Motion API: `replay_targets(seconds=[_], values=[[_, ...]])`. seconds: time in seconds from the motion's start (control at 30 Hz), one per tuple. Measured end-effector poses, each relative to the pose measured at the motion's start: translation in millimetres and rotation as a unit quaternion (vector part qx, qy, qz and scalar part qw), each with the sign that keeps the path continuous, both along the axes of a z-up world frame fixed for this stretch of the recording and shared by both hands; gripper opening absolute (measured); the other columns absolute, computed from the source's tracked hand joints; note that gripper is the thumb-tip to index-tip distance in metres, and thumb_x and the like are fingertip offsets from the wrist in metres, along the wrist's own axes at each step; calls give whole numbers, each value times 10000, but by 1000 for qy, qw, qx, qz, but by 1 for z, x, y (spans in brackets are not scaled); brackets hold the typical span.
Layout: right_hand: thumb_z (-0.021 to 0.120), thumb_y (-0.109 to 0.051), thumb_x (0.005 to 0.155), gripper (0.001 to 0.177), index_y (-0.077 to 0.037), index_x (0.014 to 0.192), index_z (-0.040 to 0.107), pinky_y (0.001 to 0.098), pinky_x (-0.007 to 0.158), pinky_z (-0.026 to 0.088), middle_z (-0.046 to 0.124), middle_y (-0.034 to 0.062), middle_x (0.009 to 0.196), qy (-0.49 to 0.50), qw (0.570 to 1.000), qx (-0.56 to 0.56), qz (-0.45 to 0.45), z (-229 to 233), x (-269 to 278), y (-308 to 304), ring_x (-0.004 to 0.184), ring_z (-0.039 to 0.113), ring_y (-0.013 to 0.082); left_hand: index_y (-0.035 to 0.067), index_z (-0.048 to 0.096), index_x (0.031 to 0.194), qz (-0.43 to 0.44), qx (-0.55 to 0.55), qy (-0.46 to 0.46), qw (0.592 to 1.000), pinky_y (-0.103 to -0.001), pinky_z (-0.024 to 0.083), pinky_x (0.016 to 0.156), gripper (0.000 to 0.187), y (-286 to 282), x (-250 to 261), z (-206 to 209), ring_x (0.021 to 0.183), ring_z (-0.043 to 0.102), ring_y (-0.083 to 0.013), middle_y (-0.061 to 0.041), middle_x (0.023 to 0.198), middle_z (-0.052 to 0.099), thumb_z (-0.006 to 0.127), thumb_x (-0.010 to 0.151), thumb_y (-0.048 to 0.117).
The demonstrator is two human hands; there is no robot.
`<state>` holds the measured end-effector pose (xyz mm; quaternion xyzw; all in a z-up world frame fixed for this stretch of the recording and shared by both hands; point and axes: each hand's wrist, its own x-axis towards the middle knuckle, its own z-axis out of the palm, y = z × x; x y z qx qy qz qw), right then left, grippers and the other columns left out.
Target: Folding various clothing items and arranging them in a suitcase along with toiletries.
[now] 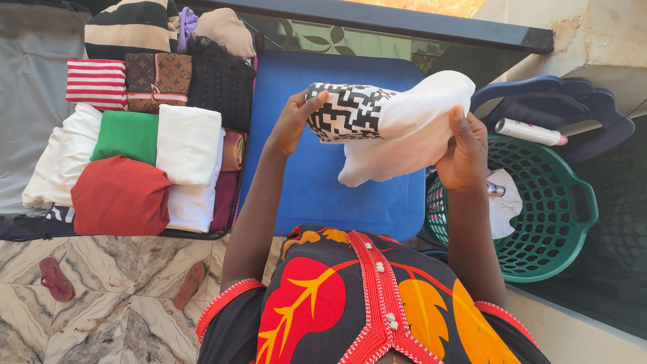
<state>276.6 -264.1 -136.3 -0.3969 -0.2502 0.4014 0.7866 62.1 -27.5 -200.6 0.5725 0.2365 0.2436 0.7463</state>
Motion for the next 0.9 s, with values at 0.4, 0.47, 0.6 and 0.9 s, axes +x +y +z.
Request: replay_targets(seconds=[0.4,0.47,0.6,0.9], values=[[755,-304,1009,503,112,1270,642,395,1101,517,703,184,1268,-44,993,-40,100,-7,51,-19,1176,683,235,19,735,1015,103,338,-82,932,-212,531,600,379,-3,-15,153,697,673,-37,15,803,730,651,1051,387],[772,-308,1008,519,120,1270,641,392,1098,520,700,188,1276,-48,994,-19,97,-10,48,-17,1173,684,235,21,725,1006,124,359,-85,921,-218,524,629,401,-1,-17,154,714,650,-36,22,802,713,636,1080,405],[818,-349,962,602,126,1286,640,378,1061,540,702,176,1268,-60,995,24,78,-5,35,-11,1146,694,232,47,683,923,207,408,-42,888,-220,455,617,484,4,-17,142,680,560,-24,59,725,613,565,1109,478],[800,51,771,527,73,1271,634,338,989,552,707,137,1214,-165,977,-83,104,27,20,-15,1108,695,190,45,702,965,165,363,-63,915,-206,485,654,445,15,-31,125,720,590,-20,55,779,657,609,1103,457]])
